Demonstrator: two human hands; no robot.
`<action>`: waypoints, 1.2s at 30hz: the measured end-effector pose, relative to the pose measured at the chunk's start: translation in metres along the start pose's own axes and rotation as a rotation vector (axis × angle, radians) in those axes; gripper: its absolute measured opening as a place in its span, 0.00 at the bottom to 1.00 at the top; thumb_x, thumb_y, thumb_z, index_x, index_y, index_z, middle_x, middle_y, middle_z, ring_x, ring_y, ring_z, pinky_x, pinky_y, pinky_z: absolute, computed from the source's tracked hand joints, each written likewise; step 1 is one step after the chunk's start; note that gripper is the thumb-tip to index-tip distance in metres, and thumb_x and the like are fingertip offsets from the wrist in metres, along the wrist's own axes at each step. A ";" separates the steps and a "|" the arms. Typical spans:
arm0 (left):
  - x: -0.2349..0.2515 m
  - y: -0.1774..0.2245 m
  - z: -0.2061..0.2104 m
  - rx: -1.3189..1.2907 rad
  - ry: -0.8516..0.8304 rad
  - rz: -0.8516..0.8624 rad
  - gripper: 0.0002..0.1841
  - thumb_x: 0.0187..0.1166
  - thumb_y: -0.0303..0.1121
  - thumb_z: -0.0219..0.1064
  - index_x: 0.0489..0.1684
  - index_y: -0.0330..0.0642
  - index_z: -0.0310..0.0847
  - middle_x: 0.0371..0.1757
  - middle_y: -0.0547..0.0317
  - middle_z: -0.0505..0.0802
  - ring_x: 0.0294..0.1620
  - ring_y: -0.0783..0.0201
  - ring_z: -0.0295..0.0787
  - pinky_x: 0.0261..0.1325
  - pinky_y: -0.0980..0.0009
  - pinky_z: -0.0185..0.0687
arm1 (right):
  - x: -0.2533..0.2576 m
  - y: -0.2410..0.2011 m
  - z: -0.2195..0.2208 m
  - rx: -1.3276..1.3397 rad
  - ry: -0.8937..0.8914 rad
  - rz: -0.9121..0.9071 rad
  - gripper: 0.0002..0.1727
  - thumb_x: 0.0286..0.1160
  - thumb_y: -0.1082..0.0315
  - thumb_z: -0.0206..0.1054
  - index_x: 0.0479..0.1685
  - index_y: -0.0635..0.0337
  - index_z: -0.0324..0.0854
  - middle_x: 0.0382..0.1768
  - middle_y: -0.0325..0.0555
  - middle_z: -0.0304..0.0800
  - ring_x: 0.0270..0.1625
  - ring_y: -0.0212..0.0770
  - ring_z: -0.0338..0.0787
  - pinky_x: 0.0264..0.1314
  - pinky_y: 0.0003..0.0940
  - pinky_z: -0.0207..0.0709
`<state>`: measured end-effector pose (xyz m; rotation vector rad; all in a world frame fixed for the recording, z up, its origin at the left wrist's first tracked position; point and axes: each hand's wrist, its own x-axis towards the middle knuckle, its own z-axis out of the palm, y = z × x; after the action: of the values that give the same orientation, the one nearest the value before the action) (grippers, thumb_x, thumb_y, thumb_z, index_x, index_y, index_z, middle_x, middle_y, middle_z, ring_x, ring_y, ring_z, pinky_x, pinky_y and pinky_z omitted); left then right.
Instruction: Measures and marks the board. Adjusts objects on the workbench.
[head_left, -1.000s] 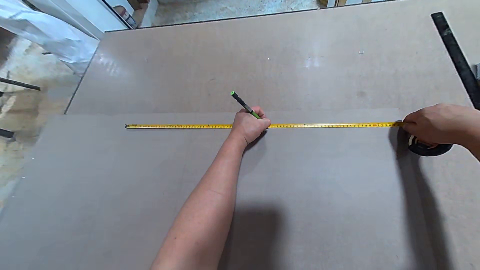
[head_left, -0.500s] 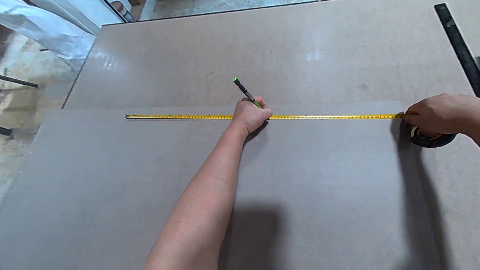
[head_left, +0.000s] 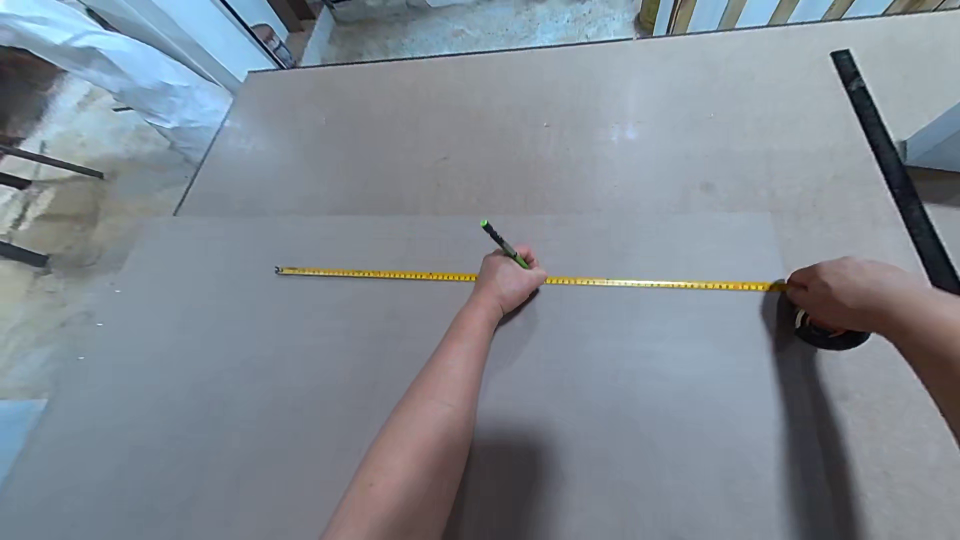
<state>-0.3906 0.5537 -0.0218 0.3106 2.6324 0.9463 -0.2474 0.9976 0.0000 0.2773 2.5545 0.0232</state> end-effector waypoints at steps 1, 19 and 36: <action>-0.014 -0.002 0.002 -0.006 -0.006 -0.008 0.08 0.69 0.42 0.72 0.31 0.49 0.86 0.29 0.57 0.89 0.35 0.56 0.87 0.40 0.47 0.80 | -0.011 -0.003 0.006 0.003 -0.009 0.007 0.18 0.90 0.56 0.56 0.37 0.53 0.89 0.35 0.55 0.92 0.44 0.62 0.92 0.41 0.69 0.80; -0.321 -0.038 0.048 -0.036 -0.071 -0.180 0.05 0.70 0.39 0.73 0.34 0.51 0.87 0.29 0.59 0.90 0.36 0.58 0.88 0.41 0.47 0.82 | -0.264 -0.047 0.152 -0.015 -0.106 0.048 0.16 0.88 0.54 0.56 0.41 0.47 0.88 0.39 0.50 0.94 0.46 0.56 0.94 0.43 0.63 0.84; -0.591 -0.078 0.091 -0.008 -0.160 -0.250 0.07 0.72 0.43 0.69 0.36 0.53 0.87 0.32 0.60 0.91 0.39 0.60 0.90 0.46 0.50 0.84 | -0.518 -0.096 0.285 0.041 -0.200 0.109 0.17 0.88 0.56 0.52 0.51 0.48 0.88 0.47 0.51 0.95 0.55 0.56 0.94 0.52 0.61 0.85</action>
<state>0.1815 0.3646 -0.0036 0.0493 2.4491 0.8136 0.3127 0.7870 0.0312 0.4132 2.3412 -0.0151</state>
